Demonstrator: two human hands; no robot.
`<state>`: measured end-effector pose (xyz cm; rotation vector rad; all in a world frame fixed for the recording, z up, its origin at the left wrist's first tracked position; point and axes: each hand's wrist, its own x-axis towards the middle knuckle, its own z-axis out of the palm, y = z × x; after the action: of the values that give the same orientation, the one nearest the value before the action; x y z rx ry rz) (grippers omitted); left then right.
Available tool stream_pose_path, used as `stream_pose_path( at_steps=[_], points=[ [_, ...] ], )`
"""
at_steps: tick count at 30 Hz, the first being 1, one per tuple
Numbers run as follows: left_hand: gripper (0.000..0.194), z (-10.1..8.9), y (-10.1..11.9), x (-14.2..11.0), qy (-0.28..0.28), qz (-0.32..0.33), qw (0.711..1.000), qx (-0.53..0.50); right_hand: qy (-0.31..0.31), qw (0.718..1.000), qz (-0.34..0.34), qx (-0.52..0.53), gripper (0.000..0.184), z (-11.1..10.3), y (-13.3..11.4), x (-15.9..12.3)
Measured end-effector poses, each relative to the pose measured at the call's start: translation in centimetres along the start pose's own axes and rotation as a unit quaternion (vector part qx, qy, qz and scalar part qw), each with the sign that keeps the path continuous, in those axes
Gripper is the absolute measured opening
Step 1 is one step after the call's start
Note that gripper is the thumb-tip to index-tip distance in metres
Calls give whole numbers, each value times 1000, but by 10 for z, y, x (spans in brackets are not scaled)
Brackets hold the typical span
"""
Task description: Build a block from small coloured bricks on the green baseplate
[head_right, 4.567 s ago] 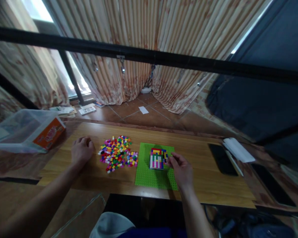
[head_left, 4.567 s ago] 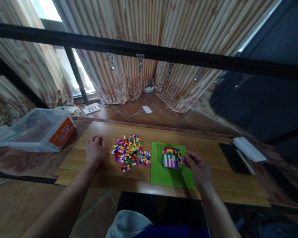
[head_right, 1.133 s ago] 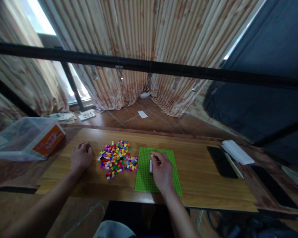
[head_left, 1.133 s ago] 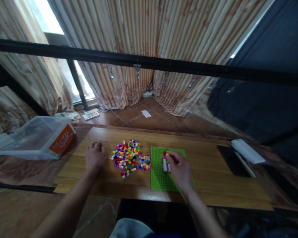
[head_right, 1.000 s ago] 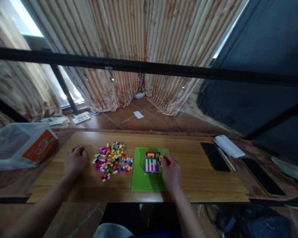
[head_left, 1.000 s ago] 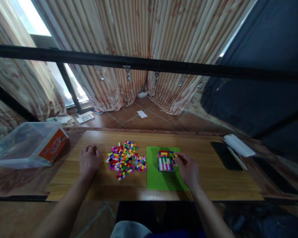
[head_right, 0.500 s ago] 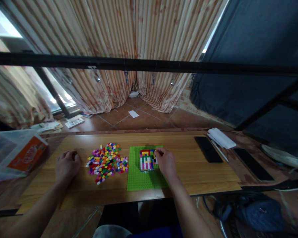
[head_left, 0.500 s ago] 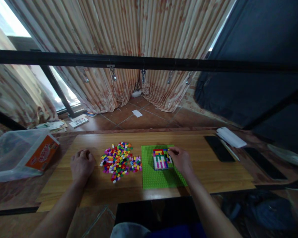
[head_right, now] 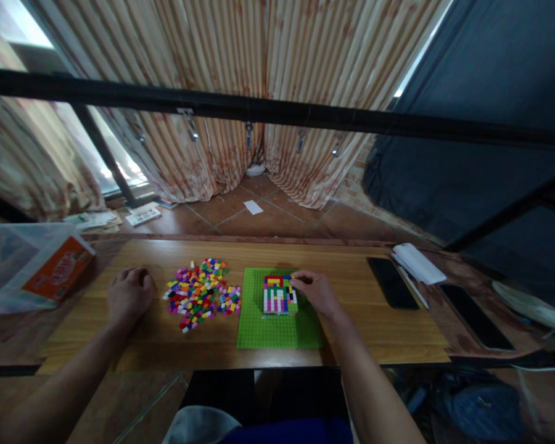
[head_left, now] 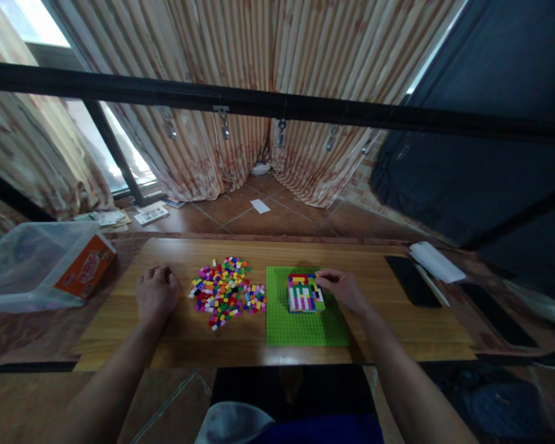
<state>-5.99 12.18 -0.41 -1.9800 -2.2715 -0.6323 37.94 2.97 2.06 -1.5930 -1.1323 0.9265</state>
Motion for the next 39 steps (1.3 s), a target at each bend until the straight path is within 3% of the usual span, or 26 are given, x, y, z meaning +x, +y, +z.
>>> stream_pose_path(
  at_steps=[11,18,23,29,33,36,39],
  points=[
    [43,-5,5,-2,-3,-5,1000,0,-76,995,33,61,44,-2,2,-3],
    [40,-6,7,-2,-3,-10,1000,-9,107,973,71,192,47,-10,14,-12],
    [38,-6,7,-2,-12,-18,1000,-17,161,966,43,200,42,-5,6,-31],
    [35,-3,6,-4,6,-13,1000,-13,144,983,-15,116,38,27,-26,-54],
    [32,1,5,-6,21,-1,1000,-14,27,998,-63,6,29,64,-37,-69],
    [31,3,4,-6,29,1,1000,-13,-32,983,-149,-106,22,90,-41,-76],
    [32,4,4,-7,31,-5,999,-18,-26,955,-201,-216,23,105,-45,-77]
  ],
)
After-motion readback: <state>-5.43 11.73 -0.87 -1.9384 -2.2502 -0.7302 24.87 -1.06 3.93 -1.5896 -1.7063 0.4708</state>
